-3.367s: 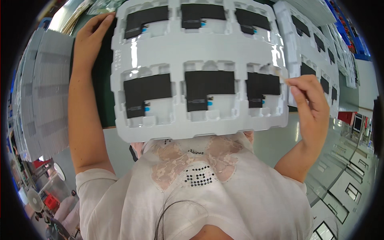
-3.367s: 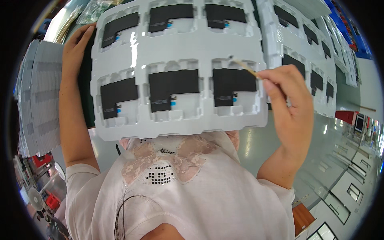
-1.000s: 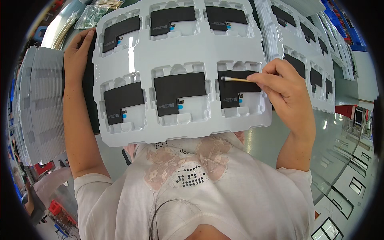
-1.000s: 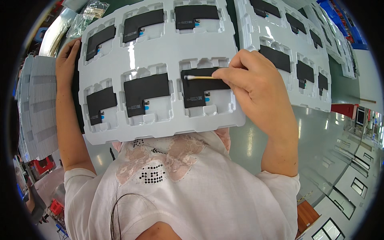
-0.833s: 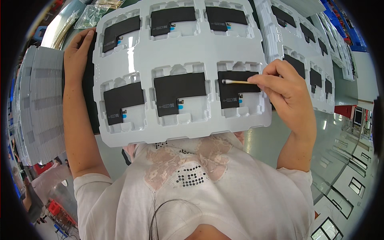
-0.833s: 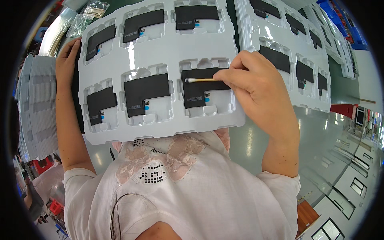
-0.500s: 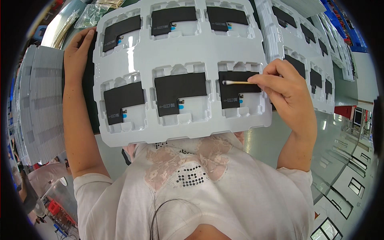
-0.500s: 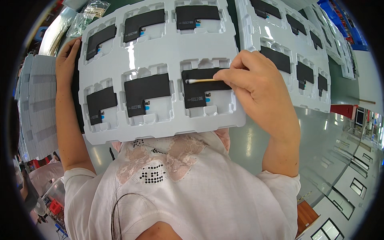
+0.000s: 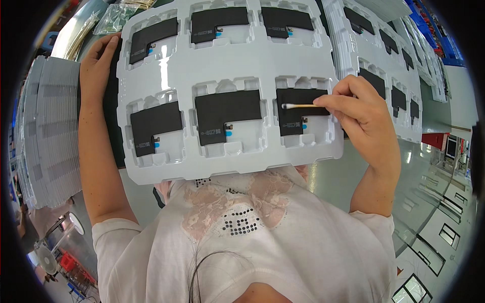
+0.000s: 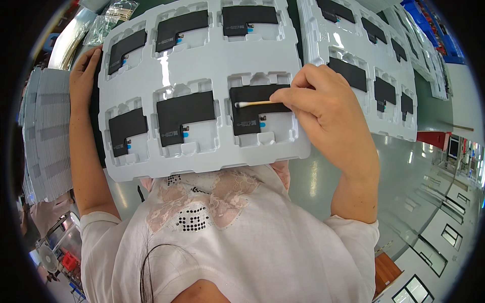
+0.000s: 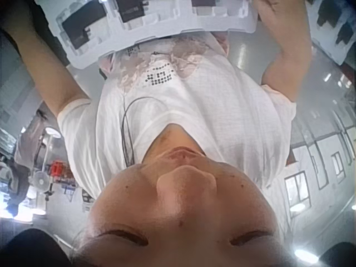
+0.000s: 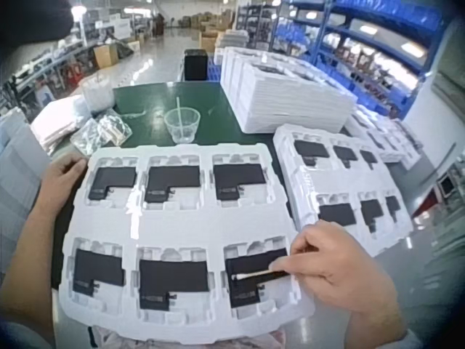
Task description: Cleaning and preparing small electronic or hardware components in a tray using a cotton swab and liquid.
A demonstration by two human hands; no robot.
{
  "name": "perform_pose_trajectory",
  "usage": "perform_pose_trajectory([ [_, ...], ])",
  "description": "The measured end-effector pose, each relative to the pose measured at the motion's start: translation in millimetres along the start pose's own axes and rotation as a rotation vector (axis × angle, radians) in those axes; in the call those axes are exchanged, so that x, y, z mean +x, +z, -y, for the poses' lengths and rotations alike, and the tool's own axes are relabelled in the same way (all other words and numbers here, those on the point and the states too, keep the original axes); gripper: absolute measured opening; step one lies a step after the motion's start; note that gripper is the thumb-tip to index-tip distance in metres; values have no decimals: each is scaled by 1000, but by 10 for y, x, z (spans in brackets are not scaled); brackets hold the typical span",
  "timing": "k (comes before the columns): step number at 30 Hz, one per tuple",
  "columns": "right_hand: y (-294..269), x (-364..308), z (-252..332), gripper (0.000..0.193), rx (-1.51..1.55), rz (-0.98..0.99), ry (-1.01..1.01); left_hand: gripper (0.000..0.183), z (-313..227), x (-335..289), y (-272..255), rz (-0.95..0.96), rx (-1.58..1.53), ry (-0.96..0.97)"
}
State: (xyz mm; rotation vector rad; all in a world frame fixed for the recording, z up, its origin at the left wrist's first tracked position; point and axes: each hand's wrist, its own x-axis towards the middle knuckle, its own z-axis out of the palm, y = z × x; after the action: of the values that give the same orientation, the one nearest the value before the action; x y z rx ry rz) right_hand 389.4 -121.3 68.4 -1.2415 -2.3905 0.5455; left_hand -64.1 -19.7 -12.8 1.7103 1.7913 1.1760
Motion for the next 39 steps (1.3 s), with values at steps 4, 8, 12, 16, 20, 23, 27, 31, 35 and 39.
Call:
perform_pose_trajectory([
  [4,-30,-11,-2,21,4,18,2,28,16,5,1,1,20,-10],
  [8,-88,-11,23,25,-56,94,-29,28,7,6,2,0,10,-27],
  [12,11,18,19,19,-7,-36,13,28,-17,2,14,0,25,-5],
  [16,-8,16,27,20,96,-162,81,28,15,0,6,-5,12,-3],
  [20,-83,-21,42,22,135,-190,133,27,-8,-1,20,-3,14,-18],
  [23,-87,-44,7,22,131,-209,130,27,-25,-9,19,-3,12,-16],
  [27,-83,-62,-20,22,120,-200,140,27,-56,-30,21,-14,9,-20],
  [31,-80,-65,-33,22,122,-192,127,26,-61,-27,33,-11,-3,-28],
  [35,-79,-51,-48,21,110,-171,107,26,-36,-20,41,-8,-29,-22],
  [39,-90,-47,-57,18,136,-187,155,26,-38,-8,38,1,-20,-25],
])
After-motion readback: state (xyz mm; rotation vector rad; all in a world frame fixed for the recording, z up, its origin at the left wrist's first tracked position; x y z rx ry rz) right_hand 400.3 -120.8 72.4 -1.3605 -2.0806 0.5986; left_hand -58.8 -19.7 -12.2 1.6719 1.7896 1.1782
